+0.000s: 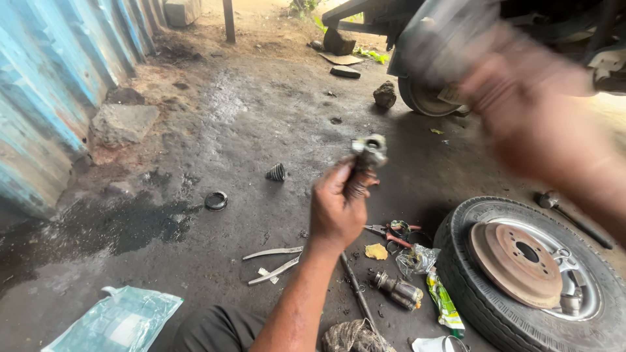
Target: The person sits on the floor and cleans a metal car part with a rag. They then pick up a circular metal component, inspect it, and apply grease to it by hand. Finally, they use a ratchet wrench to tighten a nut on a small metal piece.
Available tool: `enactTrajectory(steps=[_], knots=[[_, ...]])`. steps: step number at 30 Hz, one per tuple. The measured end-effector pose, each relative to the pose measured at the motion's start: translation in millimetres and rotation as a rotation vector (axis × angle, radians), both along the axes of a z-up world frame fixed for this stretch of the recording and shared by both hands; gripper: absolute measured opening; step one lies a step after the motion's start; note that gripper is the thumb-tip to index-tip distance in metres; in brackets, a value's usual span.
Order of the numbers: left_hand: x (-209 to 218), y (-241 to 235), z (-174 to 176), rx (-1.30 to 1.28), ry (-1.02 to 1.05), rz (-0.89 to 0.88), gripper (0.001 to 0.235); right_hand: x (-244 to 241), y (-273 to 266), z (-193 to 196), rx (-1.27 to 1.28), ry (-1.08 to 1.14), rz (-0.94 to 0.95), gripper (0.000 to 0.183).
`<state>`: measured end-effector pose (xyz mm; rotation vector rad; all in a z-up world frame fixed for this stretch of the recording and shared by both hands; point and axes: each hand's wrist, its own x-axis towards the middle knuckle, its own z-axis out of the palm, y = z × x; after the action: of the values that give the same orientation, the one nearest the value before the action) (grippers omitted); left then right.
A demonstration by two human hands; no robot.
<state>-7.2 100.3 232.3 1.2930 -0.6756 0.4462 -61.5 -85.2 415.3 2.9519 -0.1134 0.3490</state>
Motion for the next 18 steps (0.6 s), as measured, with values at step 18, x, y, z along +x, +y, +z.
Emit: enactTrajectory(steps=[18], knots=[[6.9,5.0,-10.1,-0.071,-0.031,-0.103,0.031,-2.8,-0.1,4.6,0.017,-0.279,0.497,0.022]])
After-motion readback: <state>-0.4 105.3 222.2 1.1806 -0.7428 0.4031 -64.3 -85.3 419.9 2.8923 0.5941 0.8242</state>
